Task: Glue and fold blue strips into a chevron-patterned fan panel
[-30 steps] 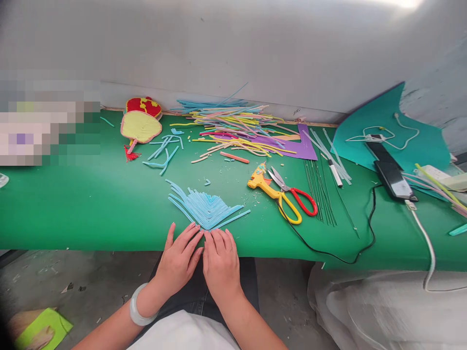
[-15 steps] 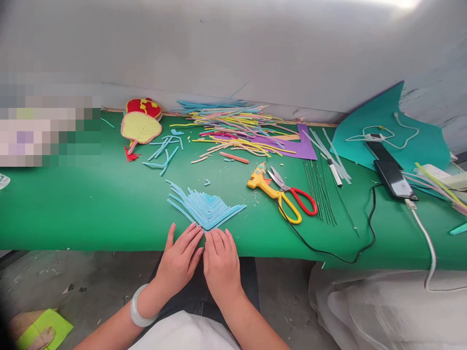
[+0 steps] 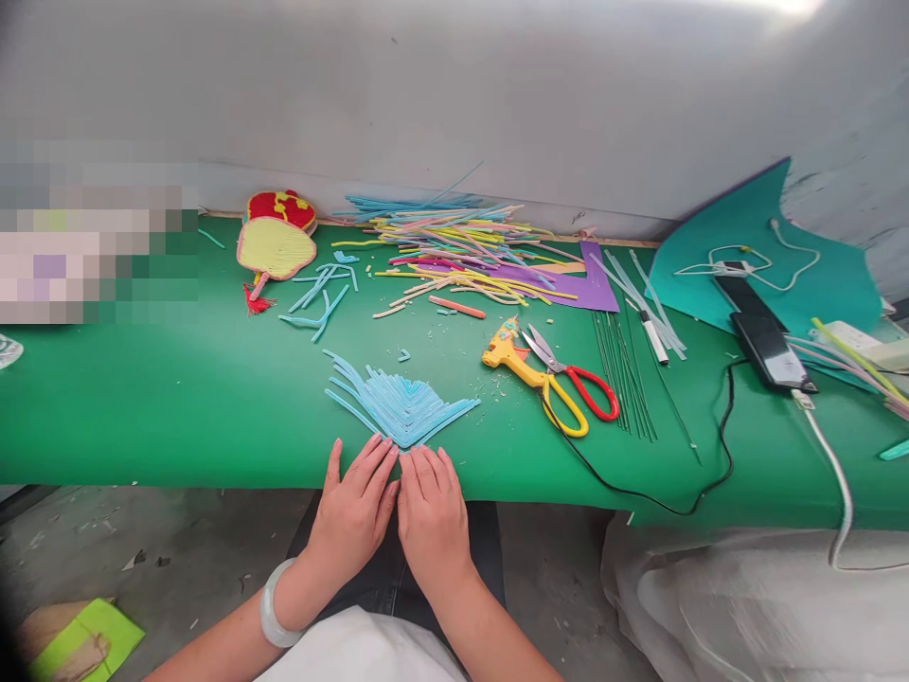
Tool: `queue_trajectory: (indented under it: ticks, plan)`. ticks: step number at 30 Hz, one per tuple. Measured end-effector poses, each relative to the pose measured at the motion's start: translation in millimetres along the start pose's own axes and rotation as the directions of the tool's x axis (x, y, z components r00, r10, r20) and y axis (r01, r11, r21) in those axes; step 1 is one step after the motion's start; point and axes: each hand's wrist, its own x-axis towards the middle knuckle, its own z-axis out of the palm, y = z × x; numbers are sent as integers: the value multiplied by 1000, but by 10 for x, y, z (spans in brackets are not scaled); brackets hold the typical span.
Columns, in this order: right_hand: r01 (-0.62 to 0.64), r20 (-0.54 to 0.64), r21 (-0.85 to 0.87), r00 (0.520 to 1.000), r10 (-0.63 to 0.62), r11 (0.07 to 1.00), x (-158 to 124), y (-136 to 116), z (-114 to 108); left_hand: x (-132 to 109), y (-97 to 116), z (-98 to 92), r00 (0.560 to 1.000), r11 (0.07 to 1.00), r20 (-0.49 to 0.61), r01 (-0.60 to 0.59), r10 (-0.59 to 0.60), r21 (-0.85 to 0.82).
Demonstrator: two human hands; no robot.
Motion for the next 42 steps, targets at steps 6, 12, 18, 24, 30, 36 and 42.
queue_trajectory:
  ticks: [6,12,18,24,30,36,42]
  plan:
    - [25,-7,7,1000,-25,1000,-18,14,3,-14,-19,14,1000,1000,14,-17,17,10]
    - [29,-13,23,1000,-29,999,-29,28,17,-14,-32,18,999,999,11,-33,33,24]
    - [40,-12,21,999,-40,999,-38,47,19,-10,-30,25,999,999,-1,-37,37,27]
    - [67,2,17,998,-67,998,-38,70,10,-12,-39,28,999,999,-1,-34,34,27]
    - [63,2,28,998,-64,998,-46,84,9,-13,-40,26,999,999,5,-31,31,22]
    - [69,8,42,998,-69,997,-63,101,19,-23,-42,31,999,999,10,-32,32,17]
    - [81,9,69,997,-82,994,-38,130,-3,-32,-59,36,999,999,26,-33,32,16]
